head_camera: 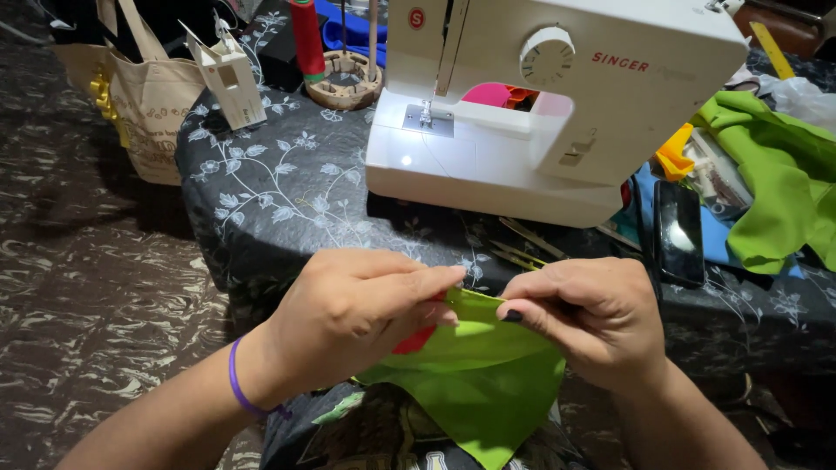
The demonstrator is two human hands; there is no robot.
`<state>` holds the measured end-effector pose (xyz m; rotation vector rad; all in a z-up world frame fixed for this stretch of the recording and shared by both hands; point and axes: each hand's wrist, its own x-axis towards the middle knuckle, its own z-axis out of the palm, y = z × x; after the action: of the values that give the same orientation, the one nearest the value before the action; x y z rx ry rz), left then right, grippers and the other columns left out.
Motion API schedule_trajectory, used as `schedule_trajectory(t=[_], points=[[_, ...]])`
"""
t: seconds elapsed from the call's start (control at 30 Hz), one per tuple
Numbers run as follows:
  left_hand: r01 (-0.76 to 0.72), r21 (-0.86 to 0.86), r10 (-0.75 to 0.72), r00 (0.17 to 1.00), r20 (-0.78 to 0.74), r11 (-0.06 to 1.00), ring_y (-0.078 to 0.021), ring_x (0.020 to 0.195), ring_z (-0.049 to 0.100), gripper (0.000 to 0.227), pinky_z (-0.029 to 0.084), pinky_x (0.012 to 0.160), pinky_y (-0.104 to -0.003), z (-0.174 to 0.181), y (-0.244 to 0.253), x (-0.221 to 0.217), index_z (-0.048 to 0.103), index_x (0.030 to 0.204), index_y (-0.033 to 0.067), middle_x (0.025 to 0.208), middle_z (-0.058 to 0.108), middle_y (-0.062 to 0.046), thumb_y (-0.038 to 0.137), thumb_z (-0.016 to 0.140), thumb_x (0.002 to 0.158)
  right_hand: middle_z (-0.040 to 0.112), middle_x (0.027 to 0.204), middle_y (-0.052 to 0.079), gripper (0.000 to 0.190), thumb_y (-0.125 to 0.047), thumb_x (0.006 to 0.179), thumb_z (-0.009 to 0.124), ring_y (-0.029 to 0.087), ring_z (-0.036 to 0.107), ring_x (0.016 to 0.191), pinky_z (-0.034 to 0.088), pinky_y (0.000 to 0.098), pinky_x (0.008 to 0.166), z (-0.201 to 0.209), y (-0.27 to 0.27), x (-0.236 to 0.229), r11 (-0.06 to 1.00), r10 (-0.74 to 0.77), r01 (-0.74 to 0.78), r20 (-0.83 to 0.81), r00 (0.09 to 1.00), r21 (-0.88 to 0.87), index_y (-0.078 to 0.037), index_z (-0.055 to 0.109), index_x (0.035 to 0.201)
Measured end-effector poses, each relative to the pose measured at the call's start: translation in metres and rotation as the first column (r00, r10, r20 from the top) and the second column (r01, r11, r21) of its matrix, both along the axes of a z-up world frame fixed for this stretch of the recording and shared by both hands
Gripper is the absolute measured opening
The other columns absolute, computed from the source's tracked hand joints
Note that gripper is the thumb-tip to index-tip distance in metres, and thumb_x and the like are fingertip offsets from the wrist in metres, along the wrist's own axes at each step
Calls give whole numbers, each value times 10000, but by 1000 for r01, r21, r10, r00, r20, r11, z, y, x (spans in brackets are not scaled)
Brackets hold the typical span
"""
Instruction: The person is pinning two pieces of fabric together along the edge to prepare for sewing.
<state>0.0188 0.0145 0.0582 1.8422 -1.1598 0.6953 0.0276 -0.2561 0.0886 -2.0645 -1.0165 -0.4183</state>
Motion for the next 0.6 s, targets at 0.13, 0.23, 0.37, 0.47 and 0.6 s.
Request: schedule_trajectory(t=[0.13,0.23,0.37,0.47,0.6], points=[[6,7,-6,1000,-14,1000,-227,790,777,332,654,742,-334,1,1,1,662,1327,15,975,803,-124,-13,786,1021,829,820,8,71,-151,911,786,115,771,644,597,211,624,-1,0,1,1000,21,-21,9,1000,-11,-85,798,887],[5,22,-5,1000,-4,1000,-241,798,781,268,655,731,-346,3,1,1,680,1273,-5,986,805,-139,-21,765,1019,833,827,1,74,-164,908,794,106,772,643,592,207,613,-3,0,2,1000,18,-17,18,1000,-23,-91,806,904],[-51,27,51,999,-2,998,-246,744,745,101,611,677,-349,4,-2,1,732,1112,-10,950,782,-133,1,751,1013,643,603,-32,303,-192,840,893,71,412,481,378,211,499,-14,-7,5,999,7,-5,-45,999,33,-133,804,1123],[-95,41,94,995,16,995,-238,695,709,93,580,609,-349,2,-1,2,745,1070,-1,907,759,-123,51,785,1005,849,818,29,245,-171,953,770,95,774,606,547,208,575,-9,-5,7,991,132,-132,-1,991,28,-125,769,1194],[-77,53,76,997,14,996,-237,695,700,101,578,616,-348,5,1,1,746,1064,-16,897,750,-130,38,796,996,492,641,10,226,-156,957,799,126,424,501,314,271,516,-18,-9,11,993,116,-113,114,987,-32,-142,799,1183]])
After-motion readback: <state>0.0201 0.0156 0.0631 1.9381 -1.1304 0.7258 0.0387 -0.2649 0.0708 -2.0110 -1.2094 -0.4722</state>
